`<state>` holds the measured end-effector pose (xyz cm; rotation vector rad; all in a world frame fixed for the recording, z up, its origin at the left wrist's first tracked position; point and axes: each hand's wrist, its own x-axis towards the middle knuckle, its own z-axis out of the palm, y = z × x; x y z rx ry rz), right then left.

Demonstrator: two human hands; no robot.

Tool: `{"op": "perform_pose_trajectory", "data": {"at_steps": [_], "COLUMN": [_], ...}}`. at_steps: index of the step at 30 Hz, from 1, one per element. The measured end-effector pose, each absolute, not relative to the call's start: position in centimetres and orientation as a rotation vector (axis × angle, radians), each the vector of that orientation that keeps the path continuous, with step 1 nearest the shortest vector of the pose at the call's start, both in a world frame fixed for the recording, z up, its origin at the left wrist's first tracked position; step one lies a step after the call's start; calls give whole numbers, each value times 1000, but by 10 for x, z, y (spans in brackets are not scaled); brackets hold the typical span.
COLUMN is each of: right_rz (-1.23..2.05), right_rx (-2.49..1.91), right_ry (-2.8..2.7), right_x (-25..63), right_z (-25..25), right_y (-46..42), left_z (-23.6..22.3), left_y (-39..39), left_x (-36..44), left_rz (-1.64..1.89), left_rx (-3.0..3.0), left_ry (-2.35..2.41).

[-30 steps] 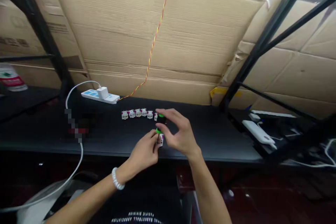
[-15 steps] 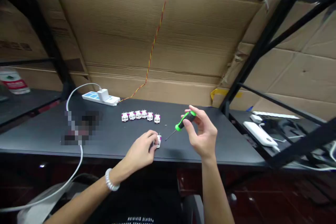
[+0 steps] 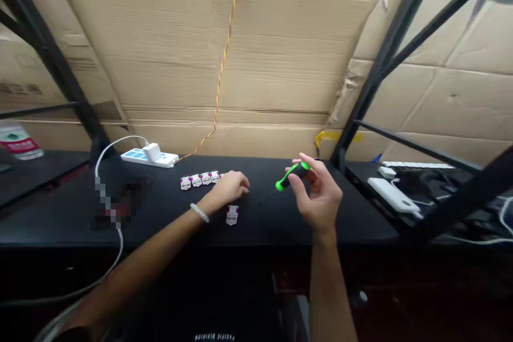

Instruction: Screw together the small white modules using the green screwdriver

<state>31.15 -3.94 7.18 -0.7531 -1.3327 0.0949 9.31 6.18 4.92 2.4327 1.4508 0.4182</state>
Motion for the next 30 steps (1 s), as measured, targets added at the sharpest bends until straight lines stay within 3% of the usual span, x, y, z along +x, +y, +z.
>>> {"op": "perform_pose_trajectory", "data": {"at_steps": [10, 30], "right_rz": [101, 81], "right_rx": [-783, -804], "right_ry": [-1347, -1478], "right_x": [313, 313], "right_z": [72, 73], "right_y": [-41, -44], "left_z": [21, 22], "left_y": [83, 75], "left_x": [101, 87], "left_rz": [365, 444], "left_rx": [2409, 2526], "left_ry": [1521, 1369]}}
